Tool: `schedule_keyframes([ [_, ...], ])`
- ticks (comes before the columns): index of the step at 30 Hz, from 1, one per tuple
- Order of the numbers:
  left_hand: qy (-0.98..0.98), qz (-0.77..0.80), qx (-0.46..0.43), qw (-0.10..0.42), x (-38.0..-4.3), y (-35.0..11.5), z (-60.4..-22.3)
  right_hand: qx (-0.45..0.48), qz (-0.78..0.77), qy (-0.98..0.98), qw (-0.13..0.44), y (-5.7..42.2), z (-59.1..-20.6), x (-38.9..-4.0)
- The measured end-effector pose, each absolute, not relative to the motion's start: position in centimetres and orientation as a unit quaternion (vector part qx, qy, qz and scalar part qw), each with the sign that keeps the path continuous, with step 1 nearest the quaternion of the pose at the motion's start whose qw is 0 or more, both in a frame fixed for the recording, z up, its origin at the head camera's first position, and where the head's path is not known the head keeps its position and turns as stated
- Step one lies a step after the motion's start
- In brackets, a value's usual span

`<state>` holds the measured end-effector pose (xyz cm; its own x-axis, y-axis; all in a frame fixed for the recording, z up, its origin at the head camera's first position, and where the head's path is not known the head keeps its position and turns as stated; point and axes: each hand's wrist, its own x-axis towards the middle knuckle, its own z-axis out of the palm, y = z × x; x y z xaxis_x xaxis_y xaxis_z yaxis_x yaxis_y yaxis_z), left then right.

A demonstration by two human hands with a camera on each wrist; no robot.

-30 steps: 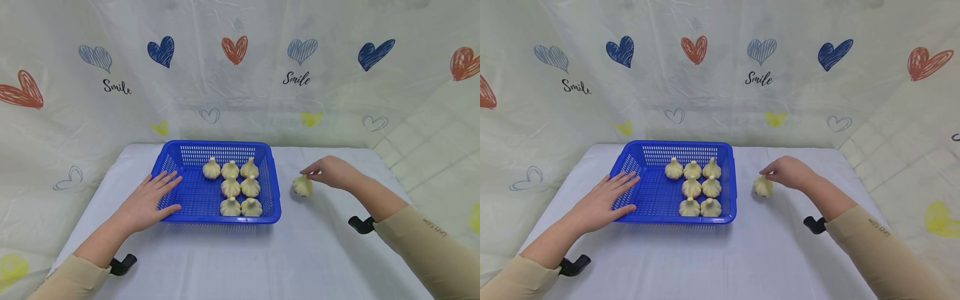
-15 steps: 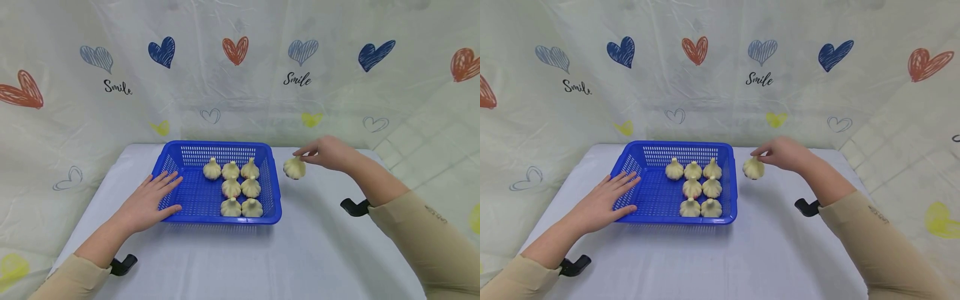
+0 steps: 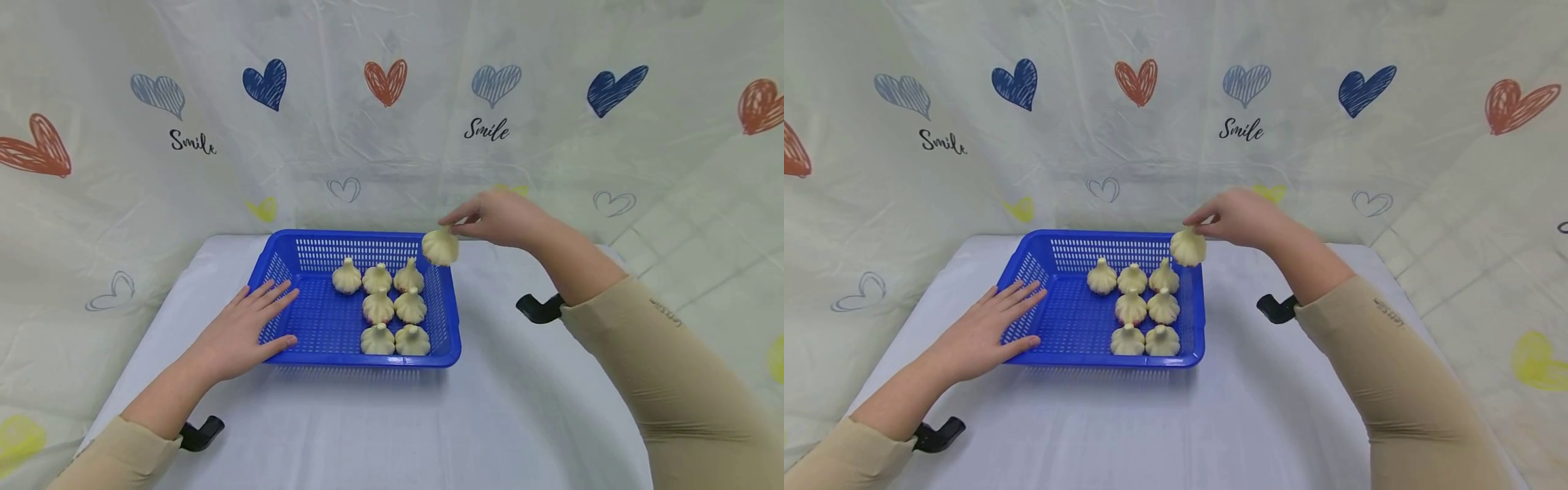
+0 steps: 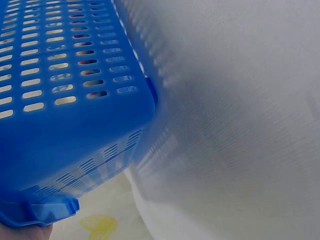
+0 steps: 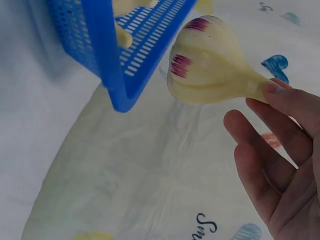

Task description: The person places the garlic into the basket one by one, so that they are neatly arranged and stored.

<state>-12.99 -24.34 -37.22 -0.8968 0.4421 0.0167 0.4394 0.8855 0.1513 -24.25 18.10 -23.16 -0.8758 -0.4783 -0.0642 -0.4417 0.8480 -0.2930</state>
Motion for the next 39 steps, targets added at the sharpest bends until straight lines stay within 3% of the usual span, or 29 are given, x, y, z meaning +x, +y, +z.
schedule_keyframes([
  [10, 0.970, 0.076, 0.229, 0.008, -13.1, -24.3, -37.3, -0.277, -0.133, 0.947, 0.098, 11.8, -23.4, -25.9],
  [21, 0.970, 0.077, 0.229, 0.010, -13.1, -24.3, -37.3, -0.384, -0.100, 0.913, 0.099, 5.9, -25.0, -26.8],
  [31, 0.972, 0.075, 0.223, 0.014, -13.2, -24.4, -37.5, -0.442, -0.043, 0.885, 0.139, 1.8, -27.6, -26.3],
  [39, 0.972, 0.075, 0.221, 0.014, -13.2, -24.5, -37.5, -0.430, -0.021, 0.885, 0.177, 0.4, -29.8, -26.1],
])
